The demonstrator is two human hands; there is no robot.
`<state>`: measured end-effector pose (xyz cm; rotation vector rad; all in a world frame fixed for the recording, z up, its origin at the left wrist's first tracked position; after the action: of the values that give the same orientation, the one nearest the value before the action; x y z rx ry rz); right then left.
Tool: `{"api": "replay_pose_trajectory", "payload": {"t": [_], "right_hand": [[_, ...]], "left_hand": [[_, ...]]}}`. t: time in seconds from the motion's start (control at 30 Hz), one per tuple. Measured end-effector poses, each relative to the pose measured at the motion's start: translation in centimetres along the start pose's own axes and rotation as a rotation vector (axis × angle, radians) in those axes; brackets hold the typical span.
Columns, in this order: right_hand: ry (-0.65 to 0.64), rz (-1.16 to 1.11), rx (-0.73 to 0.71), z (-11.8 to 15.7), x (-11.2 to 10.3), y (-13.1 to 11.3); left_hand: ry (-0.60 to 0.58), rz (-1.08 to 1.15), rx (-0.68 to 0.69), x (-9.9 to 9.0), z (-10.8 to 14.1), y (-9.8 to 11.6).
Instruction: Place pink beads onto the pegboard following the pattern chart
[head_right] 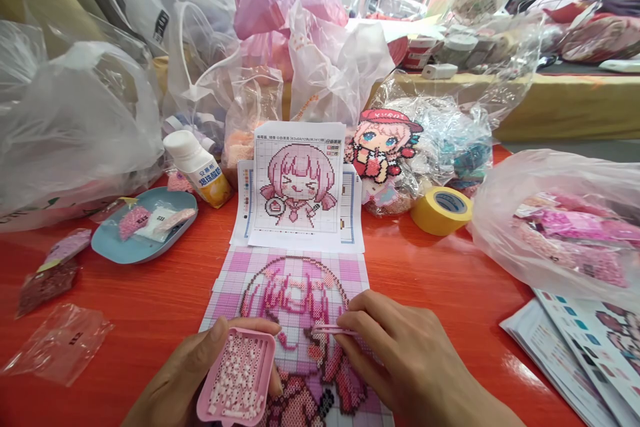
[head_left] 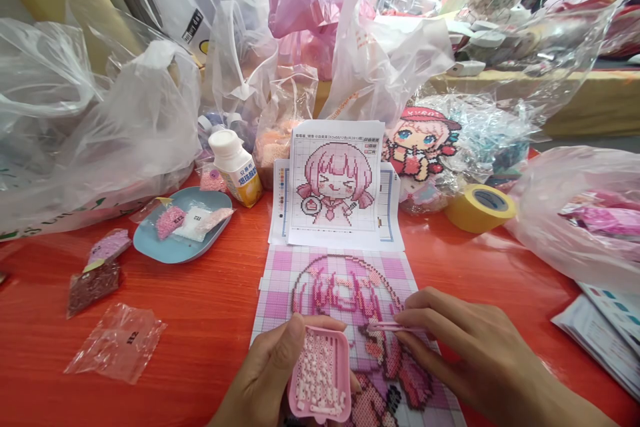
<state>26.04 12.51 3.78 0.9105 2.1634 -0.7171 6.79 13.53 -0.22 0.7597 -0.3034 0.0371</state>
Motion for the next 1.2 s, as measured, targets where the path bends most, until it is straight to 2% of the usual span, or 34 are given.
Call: {"api": "replay_pose_trajectory", "payload": {"t": [0.23,0.4,0.5,0.83,1.2], "right_hand": [[0.021,-0.003,0.001,-0.3,-0.3,-0.1],[0.155,0.008,0.05,-1.1,-1.6,-0.7],[0.202,-0.022,0.024,-1.5,-2.2,-1.5],[0.195,-0.088,-0.038,-2.9,-2.3,-3.2],[0.153,-0.115,-0.023,-2.3,-1.5,-3.0]], "left_hand": [[-0.044,0.013,0.058,0.0,-0.2,0.1],[-0.061,-0.024,0.07,0.2,-0.3,0.0],[-0.092,-0.029,0.053,0.5,-0.2,-0.2],[-0.138,-0.105,0.042,0.6,-0.2,-0.6],[-0.155,-0.13,0.026,0.6,-0.2,-0.8]]}}
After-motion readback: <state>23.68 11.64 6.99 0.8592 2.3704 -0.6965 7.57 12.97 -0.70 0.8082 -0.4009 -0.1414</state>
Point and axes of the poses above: each hand's wrist, its own z-axis away from the middle knuckle, its own x-axis out of the palm, y = z × x, the point moved 7 cm from there along -z, towards the middle knuckle, and after that the axes turned 14 degrees about y, right-handed, at the moved point
